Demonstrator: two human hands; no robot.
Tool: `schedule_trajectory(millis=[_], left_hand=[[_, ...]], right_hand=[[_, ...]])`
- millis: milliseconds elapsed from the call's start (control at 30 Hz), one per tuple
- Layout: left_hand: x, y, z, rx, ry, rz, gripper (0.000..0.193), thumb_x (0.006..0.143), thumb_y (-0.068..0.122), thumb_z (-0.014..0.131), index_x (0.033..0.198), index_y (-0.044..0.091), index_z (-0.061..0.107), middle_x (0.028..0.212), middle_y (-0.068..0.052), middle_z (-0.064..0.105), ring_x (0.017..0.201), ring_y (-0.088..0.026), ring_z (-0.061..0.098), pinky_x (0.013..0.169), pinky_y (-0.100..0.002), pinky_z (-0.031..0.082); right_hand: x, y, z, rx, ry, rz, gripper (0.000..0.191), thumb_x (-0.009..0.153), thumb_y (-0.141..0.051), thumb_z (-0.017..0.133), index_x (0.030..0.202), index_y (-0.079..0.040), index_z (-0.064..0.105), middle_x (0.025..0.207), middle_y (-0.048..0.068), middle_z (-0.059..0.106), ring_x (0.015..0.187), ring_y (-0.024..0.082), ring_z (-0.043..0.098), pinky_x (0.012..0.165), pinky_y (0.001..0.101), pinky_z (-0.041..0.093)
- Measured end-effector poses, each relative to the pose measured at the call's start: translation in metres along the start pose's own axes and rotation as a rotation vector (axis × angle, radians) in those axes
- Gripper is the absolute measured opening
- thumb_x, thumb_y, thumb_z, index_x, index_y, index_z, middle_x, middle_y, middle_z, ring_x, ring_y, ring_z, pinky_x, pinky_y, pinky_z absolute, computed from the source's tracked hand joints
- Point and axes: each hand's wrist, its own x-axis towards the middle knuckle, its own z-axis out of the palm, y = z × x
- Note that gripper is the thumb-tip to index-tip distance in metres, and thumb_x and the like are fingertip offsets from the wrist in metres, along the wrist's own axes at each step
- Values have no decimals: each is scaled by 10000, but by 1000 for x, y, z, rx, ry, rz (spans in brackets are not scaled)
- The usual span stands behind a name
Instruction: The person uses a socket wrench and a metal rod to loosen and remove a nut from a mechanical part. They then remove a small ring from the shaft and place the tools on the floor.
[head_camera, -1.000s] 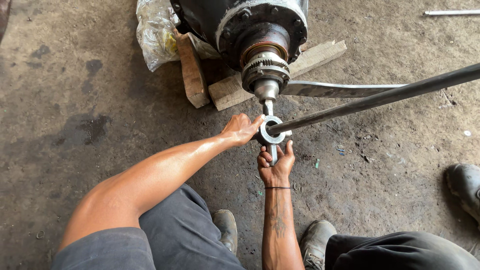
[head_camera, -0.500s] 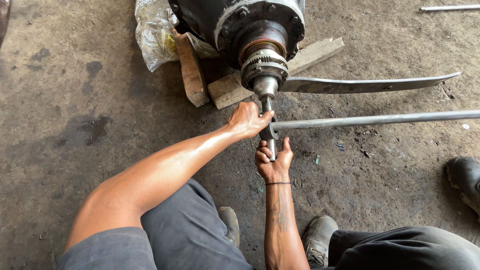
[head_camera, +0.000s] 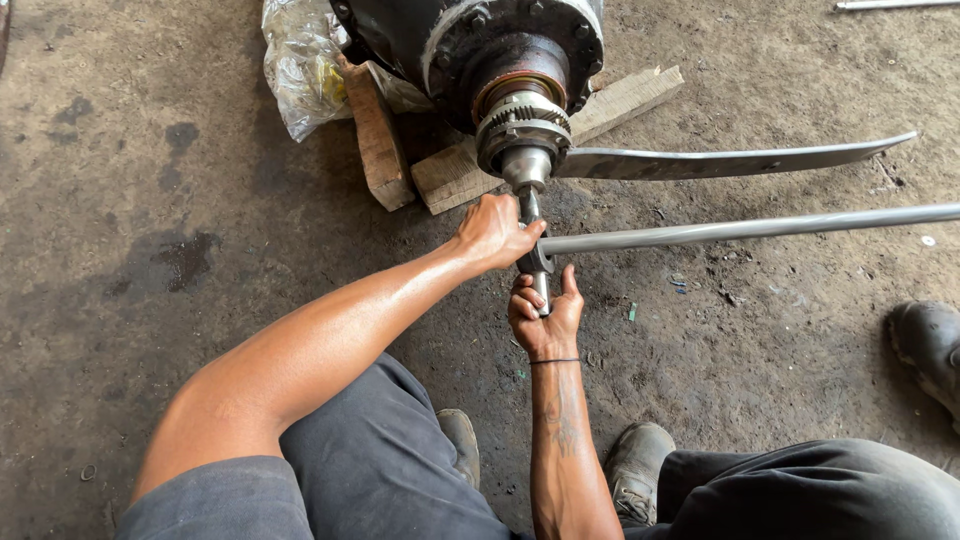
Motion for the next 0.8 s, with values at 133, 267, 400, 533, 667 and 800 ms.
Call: schedule_trajectory(millis=[133, 267, 400, 533, 667, 800], left_hand=[[5, -2, 2, 64, -73, -54, 467, 905, 461, 682, 940, -5, 694, 698, -133, 695, 559, -237, 694, 538, -391, 585], [8, -4, 4, 132, -160, -141, 558, 950, 572, 584, 881, 41, 741, 715, -93, 696, 635, -241, 699, 631, -442, 574], [1, -10, 10, 240, -56, -61, 585, 999, 552, 535, 752, 56, 724, 617, -76, 628, 566, -220, 632, 584, -427, 511], [-7, -24, 21, 155, -113, -133, 592, 1033, 520, 441, 657, 94, 606, 559, 11, 494, 474, -163, 464, 503, -432, 453], [-17, -51, 27, -103, -175, -307, 554, 1061, 478, 366, 717, 90, 559, 591, 34, 456, 489, -133, 334, 485, -391, 373], [-16, -69, 30, -375, -256, -386, 443, 1040, 442, 327, 856, 109, 555, 711, -23, 524, 546, -122, 485, 499, -340, 452]], right_hand=[[-2, 1, 2, -34, -56, 19, 612, 1003, -589, 548, 1061, 19, 531, 771, 84, 554, 459, 64, 434, 353, 190, 319], [-3, 6, 0, -23, -199, 78, 436, 1035, -467, 567, 1038, -33, 536, 786, 71, 559, 442, 37, 409, 351, 175, 293], [-8, 9, -7, 28, -317, 134, 409, 1065, -445, 565, 964, -56, 487, 731, 12, 477, 467, 50, 385, 383, 200, 268], [-20, 12, -9, -89, -276, 86, 398, 1068, -437, 573, 970, -58, 499, 709, -4, 469, 452, 42, 371, 368, 195, 257], [-32, 19, 1, -534, -86, -200, 341, 1021, -386, 583, 1060, -50, 540, 718, 5, 533, 450, 31, 379, 372, 183, 260], [-39, 25, 20, -819, -27, -400, 296, 997, -285, 658, 1083, -21, 553, 685, 27, 546, 437, 55, 407, 365, 221, 292]])
